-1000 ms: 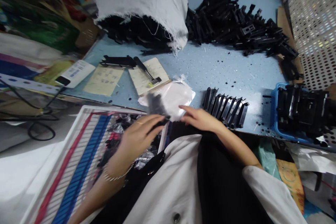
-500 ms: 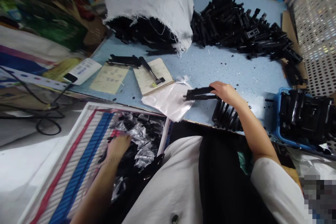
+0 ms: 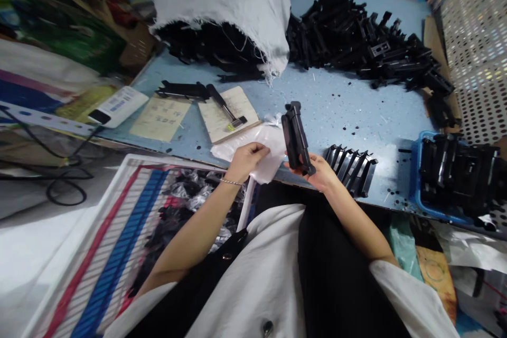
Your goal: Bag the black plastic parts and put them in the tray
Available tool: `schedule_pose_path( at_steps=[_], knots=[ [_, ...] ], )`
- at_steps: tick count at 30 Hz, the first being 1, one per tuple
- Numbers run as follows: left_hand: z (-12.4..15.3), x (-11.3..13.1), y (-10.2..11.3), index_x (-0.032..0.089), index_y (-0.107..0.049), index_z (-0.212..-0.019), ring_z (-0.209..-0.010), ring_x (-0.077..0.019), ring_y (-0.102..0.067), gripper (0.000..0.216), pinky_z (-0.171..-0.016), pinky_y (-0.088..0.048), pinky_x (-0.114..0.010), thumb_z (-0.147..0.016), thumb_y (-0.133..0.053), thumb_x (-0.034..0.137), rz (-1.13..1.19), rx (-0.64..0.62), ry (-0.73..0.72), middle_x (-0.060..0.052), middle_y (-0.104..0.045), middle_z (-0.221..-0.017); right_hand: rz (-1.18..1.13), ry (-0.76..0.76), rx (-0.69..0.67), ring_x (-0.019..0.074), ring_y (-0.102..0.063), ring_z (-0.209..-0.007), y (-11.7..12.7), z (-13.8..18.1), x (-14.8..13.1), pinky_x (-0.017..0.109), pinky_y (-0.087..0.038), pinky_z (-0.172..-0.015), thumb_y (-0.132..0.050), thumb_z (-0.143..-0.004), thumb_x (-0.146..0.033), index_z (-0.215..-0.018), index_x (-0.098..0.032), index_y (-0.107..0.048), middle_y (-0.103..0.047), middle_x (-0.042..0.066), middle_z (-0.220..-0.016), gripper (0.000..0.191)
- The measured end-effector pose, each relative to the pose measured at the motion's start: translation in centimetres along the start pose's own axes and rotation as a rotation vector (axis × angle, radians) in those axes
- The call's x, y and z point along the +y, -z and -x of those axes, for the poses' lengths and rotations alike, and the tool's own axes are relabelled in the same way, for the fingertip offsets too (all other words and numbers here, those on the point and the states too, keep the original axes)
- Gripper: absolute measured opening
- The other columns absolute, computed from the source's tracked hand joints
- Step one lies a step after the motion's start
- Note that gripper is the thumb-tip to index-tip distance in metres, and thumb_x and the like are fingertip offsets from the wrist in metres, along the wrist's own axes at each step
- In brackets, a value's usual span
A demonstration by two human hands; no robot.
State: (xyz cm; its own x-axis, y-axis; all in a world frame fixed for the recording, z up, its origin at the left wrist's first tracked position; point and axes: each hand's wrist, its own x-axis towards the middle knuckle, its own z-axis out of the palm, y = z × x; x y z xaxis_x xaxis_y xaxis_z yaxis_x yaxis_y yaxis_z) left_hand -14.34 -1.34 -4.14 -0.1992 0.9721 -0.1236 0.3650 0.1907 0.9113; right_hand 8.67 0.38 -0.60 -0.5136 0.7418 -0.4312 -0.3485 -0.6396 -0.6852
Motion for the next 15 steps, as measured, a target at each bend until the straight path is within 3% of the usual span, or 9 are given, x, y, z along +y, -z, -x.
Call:
schedule_pose_path(
  at_steps=[3, 7, 12, 15],
  knots=[
    [0.4, 0.5, 0.3, 0.019, -0.068, -0.076, -0.057, -0.0141, -0.055, 0.02, -0.057, -0.043, -0.028, -0.077, -0.067, 0.039, 0.135, -0.047, 0.065, 0.001, -0.062, -0.063, -0.059, -0.086, -0.04, 0.0189, -0.076, -0.079, -1.0, -1.2, 1.3, 0.029, -0.063, -0.069, -0.081, -0.078, -0.026, -0.084, -0.017, -0.073, -0.08, 0.008, -0.097, 0.013],
    [1.4, 1.3, -0.3, 0.021, -0.054, -0.076, -0.062, -0.014, -0.059, 0.021, -0.059, -0.046, -0.027, -0.066, -0.072, 0.025, 0.199, 0.049, 0.016, 0.004, -0.061, -0.067, -0.009, -0.029, -0.03, 0.0178, -0.076, -0.073, -1.7, -3.1, 2.7, 0.026, -0.062, -0.065, -0.081, -0.079, -0.026, -0.08, -0.018, -0.072, -0.077, 0.003, -0.073, 0.011],
    [1.6, 1.2, -0.1, 0.022, -0.049, -0.077, -0.061, -0.0122, -0.056, 0.023, -0.059, -0.044, -0.025, -0.074, -0.069, 0.033, 0.232, 0.048, -0.033, 0.004, -0.058, -0.067, -0.03, 0.012, 0.031, 0.0208, -0.077, -0.078, -0.4, -2.9, 2.4, 0.032, -0.064, -0.071, -0.083, -0.076, -0.026, -0.078, -0.017, -0.073, -0.077, 0.005, -0.075, 0.014],
    [1.5, 1.2, -0.1, 0.022, -0.051, -0.077, -0.064, -0.0126, -0.057, 0.029, -0.062, -0.046, -0.026, -0.069, -0.075, 0.035, 0.189, 0.104, -0.051, 0.004, -0.059, -0.069, -0.052, -0.011, 0.038, 0.0201, -0.077, -0.078, 0.4, -1.6, 1.8, 0.031, -0.065, -0.07, -0.082, -0.077, -0.023, -0.08, -0.016, -0.074, -0.079, 0.007, -0.083, 0.011]
  ],
)
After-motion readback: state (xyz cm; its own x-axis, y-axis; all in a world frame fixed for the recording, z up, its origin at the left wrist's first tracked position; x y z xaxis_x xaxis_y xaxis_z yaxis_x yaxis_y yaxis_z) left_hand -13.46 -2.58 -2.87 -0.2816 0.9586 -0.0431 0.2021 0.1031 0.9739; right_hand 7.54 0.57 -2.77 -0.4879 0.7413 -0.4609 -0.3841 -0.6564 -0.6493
